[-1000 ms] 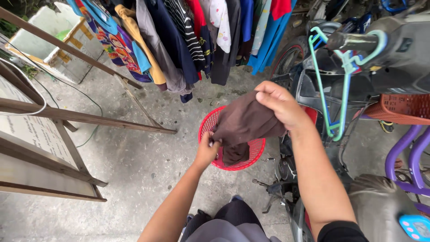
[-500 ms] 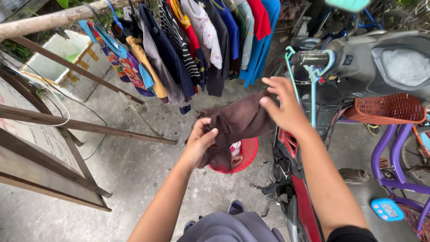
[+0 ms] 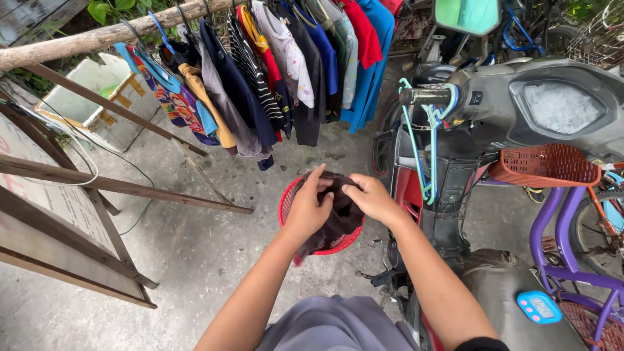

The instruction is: The recorder takes various items of clothing from a laundry basket and hangs them on a makeshift branch clothesline using plastic hangers.

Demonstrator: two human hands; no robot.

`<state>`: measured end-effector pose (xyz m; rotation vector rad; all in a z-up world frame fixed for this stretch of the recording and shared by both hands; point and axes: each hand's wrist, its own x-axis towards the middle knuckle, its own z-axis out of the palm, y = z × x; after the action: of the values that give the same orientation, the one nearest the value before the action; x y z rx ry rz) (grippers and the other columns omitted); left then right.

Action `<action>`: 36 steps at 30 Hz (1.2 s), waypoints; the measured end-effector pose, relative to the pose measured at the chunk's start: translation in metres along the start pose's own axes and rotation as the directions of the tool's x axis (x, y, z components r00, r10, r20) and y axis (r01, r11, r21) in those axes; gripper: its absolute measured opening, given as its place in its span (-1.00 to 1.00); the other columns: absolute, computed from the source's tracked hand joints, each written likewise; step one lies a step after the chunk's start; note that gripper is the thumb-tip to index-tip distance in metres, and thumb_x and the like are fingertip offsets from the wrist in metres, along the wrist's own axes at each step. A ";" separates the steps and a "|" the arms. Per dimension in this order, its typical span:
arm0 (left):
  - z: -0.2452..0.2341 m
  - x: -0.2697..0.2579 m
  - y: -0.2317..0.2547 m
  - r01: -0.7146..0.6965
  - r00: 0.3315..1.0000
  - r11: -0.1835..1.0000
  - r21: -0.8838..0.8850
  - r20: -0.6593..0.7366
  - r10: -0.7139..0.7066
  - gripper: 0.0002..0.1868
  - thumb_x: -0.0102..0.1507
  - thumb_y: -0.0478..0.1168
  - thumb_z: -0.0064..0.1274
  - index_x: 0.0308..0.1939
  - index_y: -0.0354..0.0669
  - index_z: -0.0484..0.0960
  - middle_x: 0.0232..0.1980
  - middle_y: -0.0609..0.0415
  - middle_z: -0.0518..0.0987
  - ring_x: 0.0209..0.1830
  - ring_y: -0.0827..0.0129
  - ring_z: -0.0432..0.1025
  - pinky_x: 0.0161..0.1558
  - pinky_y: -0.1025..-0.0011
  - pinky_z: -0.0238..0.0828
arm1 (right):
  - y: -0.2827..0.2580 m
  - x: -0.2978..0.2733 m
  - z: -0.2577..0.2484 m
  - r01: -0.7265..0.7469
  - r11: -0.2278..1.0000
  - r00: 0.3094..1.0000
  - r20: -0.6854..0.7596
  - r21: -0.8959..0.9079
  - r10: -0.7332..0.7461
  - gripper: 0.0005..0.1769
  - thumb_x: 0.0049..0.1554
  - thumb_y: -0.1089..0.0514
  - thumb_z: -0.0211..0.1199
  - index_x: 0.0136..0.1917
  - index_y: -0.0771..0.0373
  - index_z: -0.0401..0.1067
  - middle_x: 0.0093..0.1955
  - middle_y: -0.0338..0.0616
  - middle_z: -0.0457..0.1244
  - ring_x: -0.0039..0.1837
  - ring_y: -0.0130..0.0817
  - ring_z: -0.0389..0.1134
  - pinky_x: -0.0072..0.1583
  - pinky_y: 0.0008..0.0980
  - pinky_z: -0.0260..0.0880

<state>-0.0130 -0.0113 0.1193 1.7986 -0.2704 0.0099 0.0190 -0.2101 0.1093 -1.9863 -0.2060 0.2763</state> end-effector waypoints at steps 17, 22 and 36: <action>0.041 0.017 -0.039 0.469 0.860 0.245 -0.848 0.376 -0.345 -0.68 0.29 -0.26 0.02 0.07 -0.39 0.59 0.03 -0.10 0.69 -0.01 0.20 0.63 0.12 0.26 0.59 | 0.010 -0.010 -0.056 0.095 0.995 0.959 0.268 -0.008 -0.089 -0.51 0.01 0.15 0.46 0.17 0.19 0.36 0.06 -0.25 0.34 0.17 -0.46 0.32 0.23 -0.42 0.29; 0.037 0.014 -0.002 0.407 0.911 0.597 -0.692 0.262 -0.317 -0.59 0.19 -0.28 0.17 0.10 -0.34 0.56 0.03 -0.10 0.67 0.00 0.19 0.61 0.10 0.20 0.51 | 0.077 0.022 -0.054 -0.031 0.996 0.982 0.186 0.084 0.015 -0.71 0.16 0.20 0.32 0.16 0.29 0.50 0.06 -0.12 0.36 0.13 -0.35 0.40 0.19 -0.31 0.38; 0.009 0.037 -0.031 0.499 0.820 0.527 -0.688 0.177 -0.545 -0.65 0.14 -0.42 -0.01 0.00 -0.29 0.65 -0.09 -0.04 0.70 -0.12 0.16 0.59 -0.04 0.17 0.55 | 0.021 0.024 0.001 0.138 0.985 0.990 -0.016 -0.105 -0.140 -0.41 -0.04 0.24 0.49 0.21 0.39 0.36 0.13 0.02 0.37 0.20 -0.13 0.42 0.19 -0.22 0.38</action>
<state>0.0275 -0.0196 0.0934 1.0153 0.3116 -0.4259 0.0424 -0.2116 0.0877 -2.0659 -0.3486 0.1552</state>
